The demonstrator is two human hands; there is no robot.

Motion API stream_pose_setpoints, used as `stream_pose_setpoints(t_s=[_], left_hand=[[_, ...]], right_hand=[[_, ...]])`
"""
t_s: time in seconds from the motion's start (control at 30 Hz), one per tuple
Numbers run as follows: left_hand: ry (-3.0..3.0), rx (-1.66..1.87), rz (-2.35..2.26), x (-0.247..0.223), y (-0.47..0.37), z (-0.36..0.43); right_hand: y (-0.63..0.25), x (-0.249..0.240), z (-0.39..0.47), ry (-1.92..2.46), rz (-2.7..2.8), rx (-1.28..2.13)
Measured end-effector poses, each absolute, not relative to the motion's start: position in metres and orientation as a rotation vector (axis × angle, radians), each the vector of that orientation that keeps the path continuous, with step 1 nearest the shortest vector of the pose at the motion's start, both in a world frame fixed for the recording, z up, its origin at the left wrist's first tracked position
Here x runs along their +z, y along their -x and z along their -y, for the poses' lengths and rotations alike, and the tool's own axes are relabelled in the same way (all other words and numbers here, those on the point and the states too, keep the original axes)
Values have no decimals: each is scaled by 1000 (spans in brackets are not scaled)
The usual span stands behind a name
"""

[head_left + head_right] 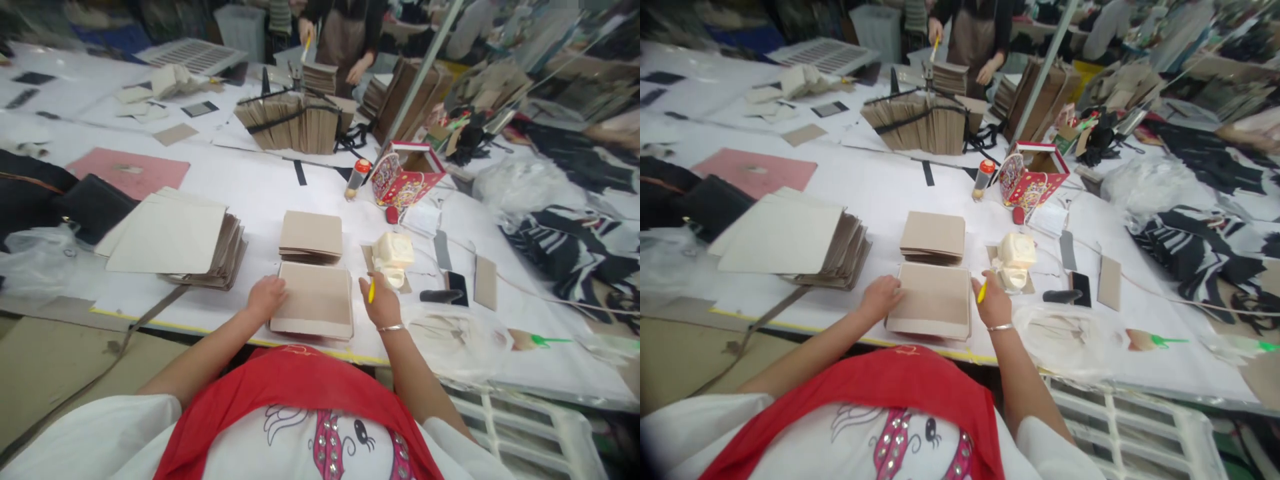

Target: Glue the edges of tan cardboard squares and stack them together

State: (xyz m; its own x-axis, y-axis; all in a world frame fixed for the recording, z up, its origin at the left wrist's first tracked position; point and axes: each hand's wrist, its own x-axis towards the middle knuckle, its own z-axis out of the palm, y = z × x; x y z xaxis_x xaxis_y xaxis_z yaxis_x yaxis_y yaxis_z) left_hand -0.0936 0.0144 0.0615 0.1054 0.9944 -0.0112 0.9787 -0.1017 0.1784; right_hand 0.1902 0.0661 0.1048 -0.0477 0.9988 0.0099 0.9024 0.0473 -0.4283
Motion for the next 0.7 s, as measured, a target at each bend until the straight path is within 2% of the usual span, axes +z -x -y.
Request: stream_pose_setpoints(t_s=[0.2,0.3,0.47,0.7], left_hand=[[-2506,404,-1620,44,59,-11],[-2461,372,-1577,30,58,-10],[-2405,401,-1562,19,62,-9],[-2388,424,-1580,14,64,-8]], right_hand=[[-129,109,-94,1559,1543,1287],[-79,92,-102,1521,1536,1513],[-54,65,-110,1620,1545,1529],[-158,69,-112,1848,1455,1250]])
